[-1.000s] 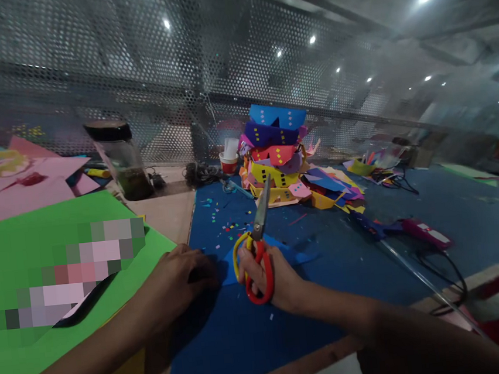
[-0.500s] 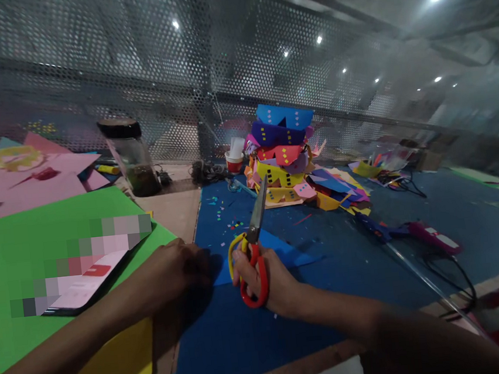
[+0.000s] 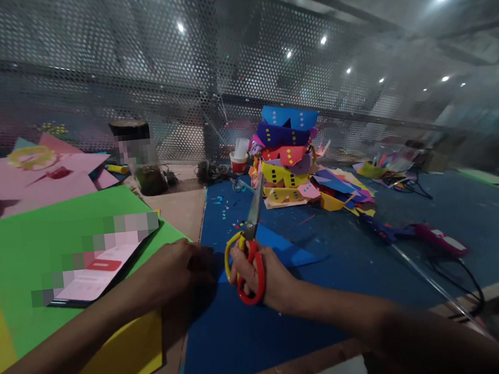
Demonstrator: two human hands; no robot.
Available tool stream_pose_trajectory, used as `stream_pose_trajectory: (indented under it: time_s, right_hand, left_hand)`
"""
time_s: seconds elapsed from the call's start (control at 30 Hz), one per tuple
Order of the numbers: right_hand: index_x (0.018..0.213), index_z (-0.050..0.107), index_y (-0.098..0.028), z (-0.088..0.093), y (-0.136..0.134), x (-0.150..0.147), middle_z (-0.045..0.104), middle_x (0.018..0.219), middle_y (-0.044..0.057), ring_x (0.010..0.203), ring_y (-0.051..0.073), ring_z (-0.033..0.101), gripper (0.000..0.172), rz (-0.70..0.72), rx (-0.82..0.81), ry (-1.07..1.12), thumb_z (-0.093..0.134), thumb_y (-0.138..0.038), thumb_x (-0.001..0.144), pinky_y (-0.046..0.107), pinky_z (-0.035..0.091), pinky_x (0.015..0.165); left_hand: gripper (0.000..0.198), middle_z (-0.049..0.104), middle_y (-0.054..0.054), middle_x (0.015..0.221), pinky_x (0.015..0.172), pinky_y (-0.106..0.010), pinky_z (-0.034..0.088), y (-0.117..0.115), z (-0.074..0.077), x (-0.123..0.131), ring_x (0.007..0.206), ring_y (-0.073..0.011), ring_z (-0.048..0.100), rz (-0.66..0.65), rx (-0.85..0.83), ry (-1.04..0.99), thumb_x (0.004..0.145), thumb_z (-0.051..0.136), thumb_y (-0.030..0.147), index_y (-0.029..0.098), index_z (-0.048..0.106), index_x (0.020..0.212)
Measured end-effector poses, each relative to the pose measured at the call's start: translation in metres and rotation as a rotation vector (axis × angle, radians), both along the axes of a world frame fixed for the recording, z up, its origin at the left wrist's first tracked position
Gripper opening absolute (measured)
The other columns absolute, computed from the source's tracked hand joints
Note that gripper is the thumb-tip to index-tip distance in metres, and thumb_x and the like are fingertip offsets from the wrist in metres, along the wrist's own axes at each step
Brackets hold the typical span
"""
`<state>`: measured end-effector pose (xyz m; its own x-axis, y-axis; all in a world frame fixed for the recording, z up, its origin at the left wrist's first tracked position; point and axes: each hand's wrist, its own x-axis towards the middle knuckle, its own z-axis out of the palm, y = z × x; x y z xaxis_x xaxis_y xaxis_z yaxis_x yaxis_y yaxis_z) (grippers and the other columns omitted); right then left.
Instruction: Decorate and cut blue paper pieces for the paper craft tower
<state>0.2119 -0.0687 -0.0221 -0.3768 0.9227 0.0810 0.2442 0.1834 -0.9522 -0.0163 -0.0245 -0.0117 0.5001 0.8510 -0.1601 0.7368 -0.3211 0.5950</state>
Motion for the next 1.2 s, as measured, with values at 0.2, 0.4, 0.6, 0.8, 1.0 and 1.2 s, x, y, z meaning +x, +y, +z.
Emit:
stream_pose_trajectory:
  time_s: [0.2, 0.4, 0.6, 0.8, 1.0, 1.2]
  right_hand:
    - [0.086, 0.060, -0.020, 0.001, -0.003, -0.002, 0.061, 0.067, -0.001, 0.049, 0.010, 0.053, 0.045, -0.007, -0.013, 0.033, 0.044, -0.058, 0.106, 0.022, 0.044, 0.049]
    - [0.075, 0.062, -0.020, 0.000, 0.001, -0.016, 0.061, 0.062, 0.000, 0.050, 0.012, 0.056, 0.054, 0.042, 0.029, -0.057, 0.042, -0.060, 0.105, 0.022, 0.046, 0.051]
    - [0.070, 0.061, -0.019, 0.001, 0.007, -0.021, 0.059, 0.057, -0.001, 0.048, 0.011, 0.057, 0.057, 0.022, 0.035, -0.083, 0.038, -0.056, 0.108, 0.021, 0.046, 0.052]
    - [0.073, 0.062, -0.019, 0.003, 0.007, -0.025, 0.058, 0.056, -0.002, 0.048, 0.011, 0.057, 0.056, 0.030, 0.018, -0.069, 0.042, -0.059, 0.106, 0.021, 0.046, 0.053]
    - [0.064, 0.059, -0.021, 0.003, 0.011, -0.030, 0.055, 0.053, -0.002, 0.052, 0.012, 0.058, 0.058, 0.041, 0.087, -0.113, 0.042, -0.054, 0.107, 0.023, 0.048, 0.059]
    - [0.063, 0.056, -0.021, 0.009, 0.011, -0.040, 0.053, 0.051, -0.004, 0.052, 0.013, 0.057, 0.052, 0.023, 0.102, -0.100, 0.045, -0.047, 0.108, 0.025, 0.048, 0.062]
  left_hand:
    - [0.010, 0.073, -0.001, 0.071, 0.060, -0.031, 0.040, 0.001, 0.006, -0.006, 0.066, -0.0223, 0.064, 0.034, -0.018, 0.066, 0.072, 0.069, 0.032, 0.023, 0.072, 0.076]
    - [0.015, 0.076, 0.000, 0.075, 0.064, -0.030, 0.043, 0.002, 0.002, -0.007, 0.073, -0.0236, 0.068, 0.043, -0.080, 0.041, 0.074, 0.069, 0.037, 0.023, 0.072, 0.078]
    - [0.018, 0.077, -0.001, 0.079, 0.067, -0.031, 0.046, 0.003, 0.002, -0.007, 0.076, -0.0251, 0.069, 0.022, -0.087, 0.016, 0.074, 0.069, 0.039, 0.022, 0.073, 0.080]
    - [0.020, 0.078, -0.002, 0.080, 0.066, -0.031, 0.045, 0.001, 0.004, -0.008, 0.076, -0.0262, 0.068, 0.014, -0.086, 0.003, 0.076, 0.069, 0.039, 0.021, 0.073, 0.083]
    - [0.014, 0.078, -0.001, 0.081, 0.069, -0.031, 0.047, 0.002, 0.005, -0.009, 0.077, -0.0249, 0.069, -0.055, -0.084, -0.062, 0.078, 0.062, 0.029, 0.022, 0.073, 0.082]
    - [0.017, 0.080, -0.004, 0.089, 0.072, -0.031, 0.055, 0.003, -0.001, -0.011, 0.083, -0.0270, 0.073, -0.041, -0.109, -0.167, 0.078, 0.063, 0.032, 0.022, 0.066, 0.091]
